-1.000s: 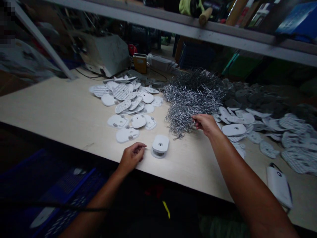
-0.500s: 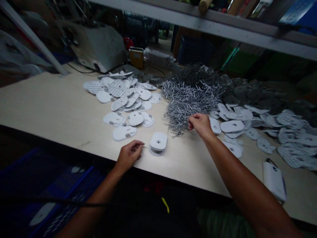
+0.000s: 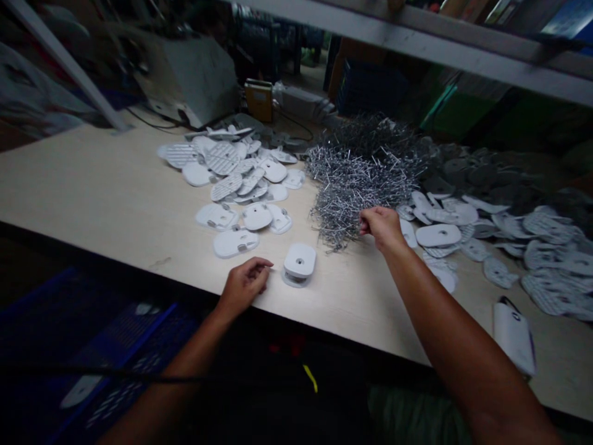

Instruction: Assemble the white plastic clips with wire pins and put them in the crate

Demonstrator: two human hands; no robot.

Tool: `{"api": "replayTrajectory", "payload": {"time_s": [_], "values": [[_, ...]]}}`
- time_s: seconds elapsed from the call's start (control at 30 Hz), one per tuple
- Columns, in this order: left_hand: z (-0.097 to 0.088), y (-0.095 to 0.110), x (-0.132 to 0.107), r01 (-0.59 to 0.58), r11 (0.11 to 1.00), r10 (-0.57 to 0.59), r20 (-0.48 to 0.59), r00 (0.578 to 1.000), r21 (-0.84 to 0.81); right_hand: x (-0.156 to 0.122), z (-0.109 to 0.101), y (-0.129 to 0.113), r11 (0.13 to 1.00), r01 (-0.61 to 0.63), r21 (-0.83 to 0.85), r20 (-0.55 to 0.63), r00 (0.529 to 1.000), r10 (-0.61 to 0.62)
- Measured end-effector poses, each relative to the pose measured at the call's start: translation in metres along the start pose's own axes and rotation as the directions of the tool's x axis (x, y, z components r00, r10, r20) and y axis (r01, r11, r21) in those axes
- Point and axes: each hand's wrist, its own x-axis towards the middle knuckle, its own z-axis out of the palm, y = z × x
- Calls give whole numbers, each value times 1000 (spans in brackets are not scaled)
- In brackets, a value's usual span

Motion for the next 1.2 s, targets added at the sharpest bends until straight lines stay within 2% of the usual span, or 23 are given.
{"api": "replayTrajectory", "payload": {"time_s": [0.2, 0.27, 0.37, 0.43, 0.53, 0.6, 0.63, 0.7, 0.8, 0.9, 0.97, 1.03, 1.1, 1.2], "values": [[0, -3, 0, -17, 1000, 17, -2, 1000, 18, -12, 12, 17, 997, 65, -44, 13, 998, -64], [0, -4, 0, -25, 1000, 25, -1, 1000, 16, -12, 10, 20, 981, 147, -128, 21, 989, -145], [0, -4, 0, -29, 999, 29, -5, 1000, 13, -12, 4, 25, 877, 343, -337, 91, 939, -333], [1, -5, 0, -28, 1000, 28, -8, 1000, 11, -14, 2, 30, 826, 409, -388, 133, 912, -389], [1, -6, -1, -32, 999, 32, -12, 999, 16, -19, 3, 37, 892, 349, -287, 50, 935, -350], [1, -6, -1, -36, 999, 36, -13, 999, 23, -24, 5, 42, 881, 361, -307, 46, 930, -365], [1, -6, -1, -36, 999, 36, -14, 999, 24, -27, 4, 43, 833, 410, -372, 80, 908, -412], [0, -6, -1, -37, 999, 37, -11, 999, 24, -32, 1, 44, 673, 521, -525, 146, 834, -532], [0, -6, -2, -38, 999, 38, -8, 999, 23, -36, -8, 40, 488, 576, -656, 158, 737, -657], [1, -6, -1, -27, 1000, 27, -9, 1000, 9, -37, -16, 36, 372, 623, -688, 281, 701, -655], [1, -6, -1, -22, 1000, 22, -3, 1000, 3, -36, -21, 35, 388, 598, -701, 235, 708, -666], [1, -5, -1, -26, 1000, 26, -3, 1000, 10, -36, -27, 34, 461, 539, -705, 88, 712, -697], [1, -4, -1, -29, 999, 29, -12, 1000, 23, -40, -32, 33, 513, 521, -682, 30, 721, -692], [0, -3, -1, -22, 999, 22, -12, 1000, 30, -56, -39, 33, 627, 486, -609, 8, 794, -607]]}}
